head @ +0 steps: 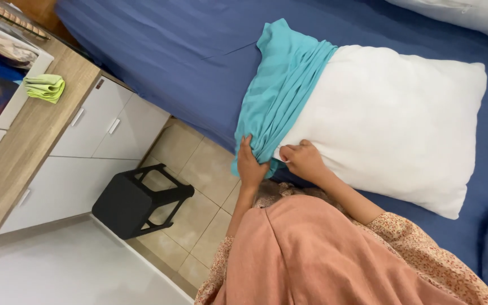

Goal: The person puts a light blue pillowcase onto a white pillow, then folds the removed pillowcase. They then place a dark blue pillowcase onto another white pillow, adjusting the fabric to fit.

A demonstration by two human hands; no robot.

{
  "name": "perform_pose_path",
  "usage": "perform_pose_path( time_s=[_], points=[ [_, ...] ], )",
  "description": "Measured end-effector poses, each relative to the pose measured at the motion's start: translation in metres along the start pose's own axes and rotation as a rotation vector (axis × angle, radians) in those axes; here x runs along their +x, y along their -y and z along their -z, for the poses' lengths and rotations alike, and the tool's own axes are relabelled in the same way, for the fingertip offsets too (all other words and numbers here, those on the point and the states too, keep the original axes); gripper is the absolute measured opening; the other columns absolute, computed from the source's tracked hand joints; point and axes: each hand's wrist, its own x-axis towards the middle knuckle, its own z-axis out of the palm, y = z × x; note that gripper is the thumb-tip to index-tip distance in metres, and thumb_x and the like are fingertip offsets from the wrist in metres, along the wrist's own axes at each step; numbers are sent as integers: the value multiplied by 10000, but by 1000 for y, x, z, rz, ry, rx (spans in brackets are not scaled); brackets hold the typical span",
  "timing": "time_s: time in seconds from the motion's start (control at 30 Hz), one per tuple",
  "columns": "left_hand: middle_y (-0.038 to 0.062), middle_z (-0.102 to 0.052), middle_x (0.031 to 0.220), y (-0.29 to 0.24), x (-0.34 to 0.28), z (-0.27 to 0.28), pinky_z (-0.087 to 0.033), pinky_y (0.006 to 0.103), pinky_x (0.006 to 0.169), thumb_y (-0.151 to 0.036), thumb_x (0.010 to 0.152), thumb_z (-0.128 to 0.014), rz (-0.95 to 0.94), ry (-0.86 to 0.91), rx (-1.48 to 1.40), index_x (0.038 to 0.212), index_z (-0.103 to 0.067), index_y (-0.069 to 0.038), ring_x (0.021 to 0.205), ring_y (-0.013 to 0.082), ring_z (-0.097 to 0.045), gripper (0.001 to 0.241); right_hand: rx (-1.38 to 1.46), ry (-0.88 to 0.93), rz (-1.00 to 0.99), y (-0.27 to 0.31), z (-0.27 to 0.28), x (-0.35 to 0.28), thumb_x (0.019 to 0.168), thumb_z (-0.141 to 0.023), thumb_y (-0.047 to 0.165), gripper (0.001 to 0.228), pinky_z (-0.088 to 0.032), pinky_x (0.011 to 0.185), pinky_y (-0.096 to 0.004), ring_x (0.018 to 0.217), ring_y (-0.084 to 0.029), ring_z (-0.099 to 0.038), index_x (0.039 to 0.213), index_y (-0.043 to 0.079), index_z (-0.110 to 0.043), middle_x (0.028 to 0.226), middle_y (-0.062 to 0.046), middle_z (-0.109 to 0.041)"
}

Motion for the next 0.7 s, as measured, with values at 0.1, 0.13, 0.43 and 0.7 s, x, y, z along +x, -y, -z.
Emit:
perform_pose_path(
  time_s=[0.1,0.13,0.43,0.7],
  points=[
    [239,-570,1412,-4,24,21,-476,470,1047,-94,701,-728,-46,170,-118,1481,-489,-93,1276,436,-563,816,89,82,-33,-4,24,7,706,-655,48,174,-442,687,-393,625,-285,-576,780,145,-531,672,-30,-590],
    [239,-570,1412,-3,33,23,-476,470,1047,-94,701,-728,-42,165,-120,1481,-489,-93,1276,436,-563,816,88,86,-28,-4,37,11,706,-655,48,174,-442,687,-393,625,-285,-576,780,145,-531,672,-30,-590],
    [237,-747,1210,52,102,21,-548,373,988,-16,742,-678,-191,458,-429,1395,-596,-7,1131,310,-748,658,262,160,-142,-16,72,8,741,-703,56,228,-445,624,-425,632,-327,-557,689,106,-487,603,-80,-525],
    [137,-605,1340,54,97,62,-434,343,1051,-221,824,-834,-72,791,-552,1445,-469,-33,1239,210,-548,744,309,116,-137,-5,41,2,663,-668,21,175,-476,694,-400,610,-315,-559,699,113,-524,601,-73,-552]
  ],
)
